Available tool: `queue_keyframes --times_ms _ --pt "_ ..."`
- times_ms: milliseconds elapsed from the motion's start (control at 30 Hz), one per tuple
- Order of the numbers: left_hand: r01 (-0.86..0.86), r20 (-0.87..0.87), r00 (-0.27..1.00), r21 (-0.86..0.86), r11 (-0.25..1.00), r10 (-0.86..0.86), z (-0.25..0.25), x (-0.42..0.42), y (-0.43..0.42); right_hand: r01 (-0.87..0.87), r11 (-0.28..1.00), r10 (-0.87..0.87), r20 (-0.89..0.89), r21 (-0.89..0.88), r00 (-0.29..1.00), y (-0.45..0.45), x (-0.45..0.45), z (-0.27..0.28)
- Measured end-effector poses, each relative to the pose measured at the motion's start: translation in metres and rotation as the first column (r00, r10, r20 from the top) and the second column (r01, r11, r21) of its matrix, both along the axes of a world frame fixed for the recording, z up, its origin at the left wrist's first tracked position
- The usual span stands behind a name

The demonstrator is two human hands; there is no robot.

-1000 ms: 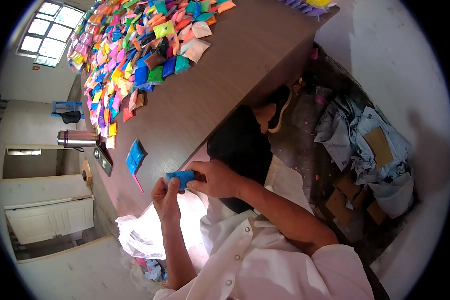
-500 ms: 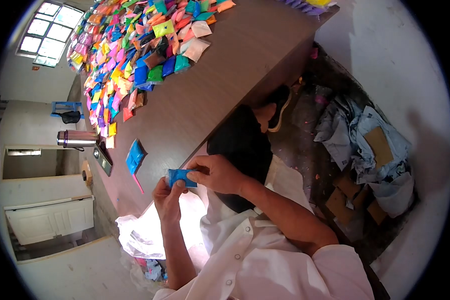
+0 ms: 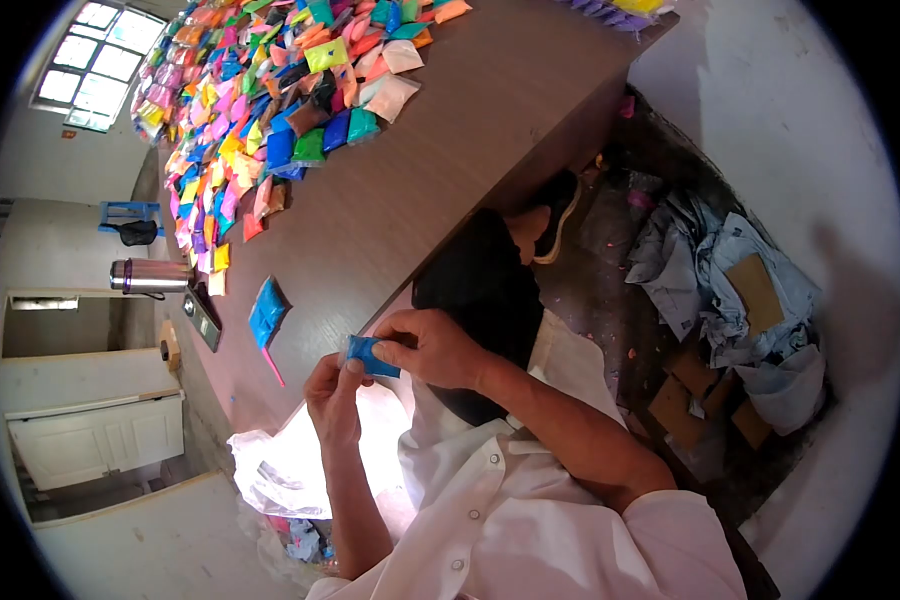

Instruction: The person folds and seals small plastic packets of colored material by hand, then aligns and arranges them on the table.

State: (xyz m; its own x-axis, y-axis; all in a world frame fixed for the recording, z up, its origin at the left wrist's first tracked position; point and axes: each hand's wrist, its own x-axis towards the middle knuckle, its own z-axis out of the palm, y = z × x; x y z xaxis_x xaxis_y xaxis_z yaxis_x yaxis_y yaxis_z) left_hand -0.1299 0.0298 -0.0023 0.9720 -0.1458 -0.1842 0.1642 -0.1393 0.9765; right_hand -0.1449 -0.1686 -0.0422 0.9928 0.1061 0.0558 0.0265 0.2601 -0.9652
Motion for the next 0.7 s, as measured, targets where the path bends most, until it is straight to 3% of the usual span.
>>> queue_keyframes --times_ms 167,267,367,467,533,700 --pt "-0.006 0.031 0.999 -0.064 0.998 0.008 -0.006 0.000 0.006 0.042 0.998 -0.043 0.016 0.042 0.999 0.001 -0.001 0.007" --pt "0.081 0.015 0.997 0.048 0.996 -0.082 0.000 0.000 0.010 -0.033 0.998 0.034 0.019 -0.061 0.999 -0.004 0.001 0.009" --pt "0.136 -0.020 0.991 0.132 0.982 -0.134 0.002 -0.002 0.006 0.031 0.998 -0.025 0.107 -0.055 0.994 0.002 0.003 -0.004" --pt "0.050 -0.007 0.999 0.025 0.998 -0.050 -0.002 -0.003 0.001 0.031 0.996 -0.032 0.009 0.087 0.999 0.004 0.001 -0.007" --pt "-0.012 -0.004 1.000 -0.052 0.999 0.012 -0.008 -0.003 0.005 0.054 0.994 -0.052 -0.024 0.091 0.998 0.002 -0.001 -0.003" --pt "0.003 0.032 0.999 -0.016 1.000 -0.003 -0.006 -0.001 0.008 0.093 0.995 -0.094 0.012 0.033 0.996 0.002 0.002 -0.001"
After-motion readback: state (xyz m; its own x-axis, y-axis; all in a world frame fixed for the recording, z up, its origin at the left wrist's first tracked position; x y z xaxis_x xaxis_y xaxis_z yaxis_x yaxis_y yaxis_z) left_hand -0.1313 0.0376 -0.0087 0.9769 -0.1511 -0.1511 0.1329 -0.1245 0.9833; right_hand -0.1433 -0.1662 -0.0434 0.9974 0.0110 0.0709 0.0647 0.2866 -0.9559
